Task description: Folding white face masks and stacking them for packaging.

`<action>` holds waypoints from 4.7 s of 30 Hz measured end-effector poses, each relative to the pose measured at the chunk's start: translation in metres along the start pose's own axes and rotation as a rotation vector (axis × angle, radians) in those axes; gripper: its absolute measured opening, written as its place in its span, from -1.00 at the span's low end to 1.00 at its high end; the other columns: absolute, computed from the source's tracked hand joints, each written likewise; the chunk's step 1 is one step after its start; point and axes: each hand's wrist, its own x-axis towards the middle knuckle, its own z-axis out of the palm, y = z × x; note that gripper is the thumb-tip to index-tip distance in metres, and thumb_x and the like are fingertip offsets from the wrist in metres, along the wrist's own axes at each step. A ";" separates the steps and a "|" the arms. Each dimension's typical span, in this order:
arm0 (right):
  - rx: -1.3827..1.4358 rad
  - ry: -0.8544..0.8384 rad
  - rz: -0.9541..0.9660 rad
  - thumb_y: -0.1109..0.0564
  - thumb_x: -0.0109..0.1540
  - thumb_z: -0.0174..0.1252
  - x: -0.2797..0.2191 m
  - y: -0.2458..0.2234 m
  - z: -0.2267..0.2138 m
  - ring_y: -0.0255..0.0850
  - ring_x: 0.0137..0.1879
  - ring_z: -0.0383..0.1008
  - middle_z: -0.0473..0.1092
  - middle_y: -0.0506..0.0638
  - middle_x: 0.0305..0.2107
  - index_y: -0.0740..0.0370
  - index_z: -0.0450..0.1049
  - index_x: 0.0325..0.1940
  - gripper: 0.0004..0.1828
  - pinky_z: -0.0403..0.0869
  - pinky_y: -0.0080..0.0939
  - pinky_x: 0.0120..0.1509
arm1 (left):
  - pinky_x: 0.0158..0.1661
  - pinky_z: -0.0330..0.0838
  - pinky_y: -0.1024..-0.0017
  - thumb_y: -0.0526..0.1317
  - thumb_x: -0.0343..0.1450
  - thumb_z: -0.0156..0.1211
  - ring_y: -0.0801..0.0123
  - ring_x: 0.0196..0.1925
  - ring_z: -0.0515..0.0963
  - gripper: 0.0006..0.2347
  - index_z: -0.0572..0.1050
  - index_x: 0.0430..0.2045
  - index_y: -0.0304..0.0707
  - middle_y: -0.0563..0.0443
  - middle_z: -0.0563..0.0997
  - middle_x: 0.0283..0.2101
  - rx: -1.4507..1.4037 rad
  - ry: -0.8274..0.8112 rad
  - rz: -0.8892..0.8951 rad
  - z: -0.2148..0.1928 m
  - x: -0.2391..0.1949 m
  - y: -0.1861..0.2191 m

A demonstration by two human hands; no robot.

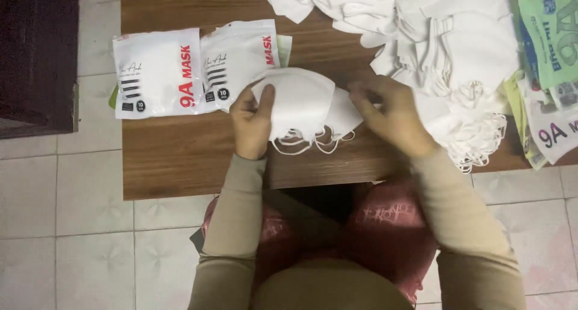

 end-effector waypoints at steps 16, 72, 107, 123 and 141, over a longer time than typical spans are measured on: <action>-0.422 -0.093 0.403 -0.03 0.07 0.41 0.024 0.129 0.026 0.26 -0.01 0.56 0.54 0.18 -0.23 0.09 0.61 -0.02 -0.58 0.52 0.22 0.02 | 0.05 0.54 0.37 -0.42 0.48 0.21 0.48 0.02 0.60 -0.86 0.66 -0.17 -0.22 -0.07 0.71 -0.11 0.036 -0.098 0.006 0.003 -0.001 -0.012; 0.322 -0.208 0.368 0.00 0.09 0.47 0.000 0.065 0.040 0.05 -0.04 0.53 0.52 0.26 -0.20 0.32 0.58 0.03 -0.48 0.49 0.00 0.07 | -0.28 0.63 0.39 -0.25 0.47 0.30 0.38 -0.33 0.62 -0.86 0.64 -0.19 -0.33 -0.12 0.68 -0.33 -0.067 -0.150 -0.303 0.022 -0.017 -0.048; -0.276 0.201 -0.199 0.18 0.23 0.18 -0.048 0.060 0.026 0.12 -0.18 0.58 0.51 0.14 -0.39 0.21 0.60 -0.16 -0.86 0.54 0.01 -0.09 | -0.32 0.57 0.48 -0.17 0.56 0.12 0.45 -0.31 0.62 -0.80 0.63 -0.24 -0.32 -0.11 0.69 -0.35 -0.127 -0.099 -0.344 0.107 -0.048 -0.064; -0.172 0.188 -0.052 0.01 0.20 0.38 -0.012 0.023 0.007 0.27 0.09 0.43 0.40 0.24 0.00 0.27 0.47 0.15 -0.49 0.57 0.24 -0.01 | -0.15 0.62 0.30 -0.20 0.57 0.12 0.27 -0.15 0.67 -0.75 0.50 0.03 -0.42 -0.19 0.66 -0.15 -0.325 -0.088 -0.464 0.057 -0.022 -0.055; -0.344 -0.100 0.226 -0.12 0.21 0.34 0.006 0.113 0.013 0.31 0.11 0.51 0.51 0.30 -0.07 0.20 0.54 0.17 -0.47 0.48 0.24 0.16 | 0.05 0.51 0.35 -0.36 0.53 0.10 0.42 0.02 0.50 -0.74 0.38 0.12 -0.33 -0.09 0.58 -0.03 -0.119 0.099 -0.136 0.034 -0.007 0.004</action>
